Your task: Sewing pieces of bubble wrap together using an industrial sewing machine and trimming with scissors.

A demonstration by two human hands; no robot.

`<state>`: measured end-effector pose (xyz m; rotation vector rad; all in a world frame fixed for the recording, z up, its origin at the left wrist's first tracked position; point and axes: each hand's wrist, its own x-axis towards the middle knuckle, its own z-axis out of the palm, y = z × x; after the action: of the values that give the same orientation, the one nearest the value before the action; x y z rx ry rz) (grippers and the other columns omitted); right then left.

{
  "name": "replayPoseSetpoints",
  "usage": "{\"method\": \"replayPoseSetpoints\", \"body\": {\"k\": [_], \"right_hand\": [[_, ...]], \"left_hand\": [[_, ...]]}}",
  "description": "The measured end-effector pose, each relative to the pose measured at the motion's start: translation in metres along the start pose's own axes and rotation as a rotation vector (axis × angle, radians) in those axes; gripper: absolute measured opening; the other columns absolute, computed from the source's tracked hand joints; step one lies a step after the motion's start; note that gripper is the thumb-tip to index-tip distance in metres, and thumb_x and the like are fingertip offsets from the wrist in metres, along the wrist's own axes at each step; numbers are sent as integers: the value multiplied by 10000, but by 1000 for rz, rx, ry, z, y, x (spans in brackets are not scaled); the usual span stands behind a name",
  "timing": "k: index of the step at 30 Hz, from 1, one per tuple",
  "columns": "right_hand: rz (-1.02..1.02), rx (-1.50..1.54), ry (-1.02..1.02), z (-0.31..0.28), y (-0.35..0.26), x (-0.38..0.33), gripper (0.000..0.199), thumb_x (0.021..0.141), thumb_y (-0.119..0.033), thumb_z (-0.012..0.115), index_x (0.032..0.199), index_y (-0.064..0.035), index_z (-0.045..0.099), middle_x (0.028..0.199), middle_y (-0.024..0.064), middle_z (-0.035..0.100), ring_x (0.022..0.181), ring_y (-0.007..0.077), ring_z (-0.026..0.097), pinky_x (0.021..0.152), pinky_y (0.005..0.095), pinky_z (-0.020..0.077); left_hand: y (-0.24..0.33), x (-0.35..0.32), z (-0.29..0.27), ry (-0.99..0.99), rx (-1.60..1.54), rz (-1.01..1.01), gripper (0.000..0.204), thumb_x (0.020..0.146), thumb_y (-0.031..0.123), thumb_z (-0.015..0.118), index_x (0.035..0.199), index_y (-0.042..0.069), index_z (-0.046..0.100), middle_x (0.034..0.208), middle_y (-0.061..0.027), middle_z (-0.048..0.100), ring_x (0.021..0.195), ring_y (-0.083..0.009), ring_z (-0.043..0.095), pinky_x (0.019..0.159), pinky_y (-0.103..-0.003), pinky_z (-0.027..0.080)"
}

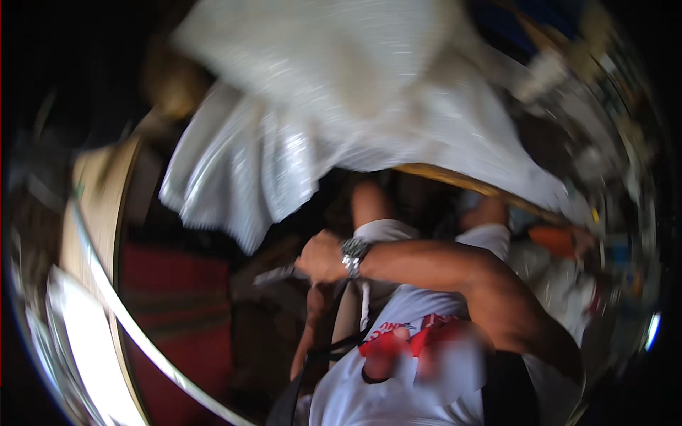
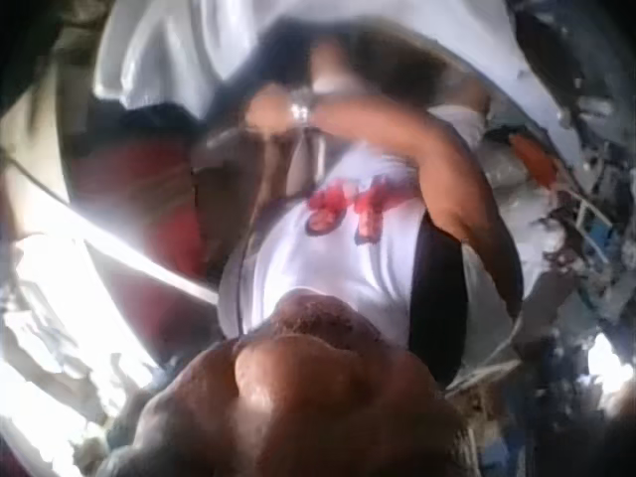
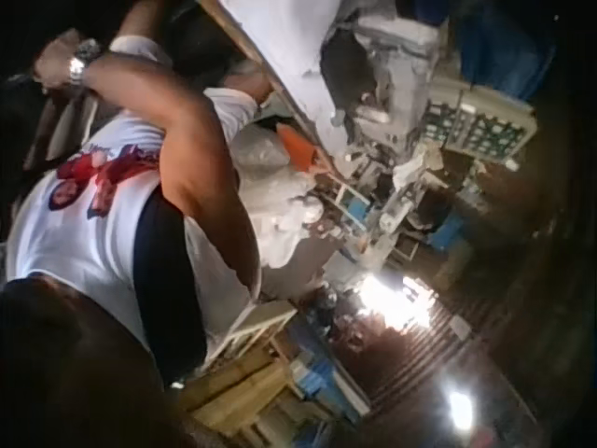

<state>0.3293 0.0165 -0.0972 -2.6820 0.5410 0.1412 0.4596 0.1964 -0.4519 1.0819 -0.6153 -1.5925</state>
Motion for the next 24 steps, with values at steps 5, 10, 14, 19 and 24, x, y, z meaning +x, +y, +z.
{"method": "replayPoseSetpoints", "body": {"k": [5,10,14,19,24], "right_hand": [[-255,236,509,17,-7,-122,347,850,-402,718,946,-103,570,858,64,639,742,285,634,623,426,525],[232,306,969,4,-21,-308,377,804,-265,851,1013,-81,598,856,72,661,766,288,687,636,419,537],[621,100,1311,-21,-22,-421,441,737,-132,940,978,-62,577,789,50,644,668,171,639,584,316,493],[1112,57,1374,-48,-8,-519,308,820,-62,845,885,-33,546,672,40,582,573,105,519,532,280,428],[1210,-12,1149,-68,43,-597,243,832,-107,820,845,-43,586,678,85,639,561,216,606,552,344,464]], "left_hand": [[27,10,26,16,384,97,156,1010,176,652,1022,22,670,981,-26,673,884,-134,609,791,-352,524],[186,-11,203,55,383,436,100,1002,100,641,1017,1,635,950,4,653,866,-115,580,777,-332,516],[305,-16,377,-162,1004,1094,132,941,42,675,1054,-14,636,953,-121,672,834,-239,634,775,-352,515],[351,76,424,14,1411,824,327,988,184,658,1245,-18,658,1168,-250,685,1107,-455,613,954,-502,480],[373,141,401,120,1598,1129,363,1019,332,621,1161,7,696,1174,-269,684,1103,-478,613,947,-545,466]]}}
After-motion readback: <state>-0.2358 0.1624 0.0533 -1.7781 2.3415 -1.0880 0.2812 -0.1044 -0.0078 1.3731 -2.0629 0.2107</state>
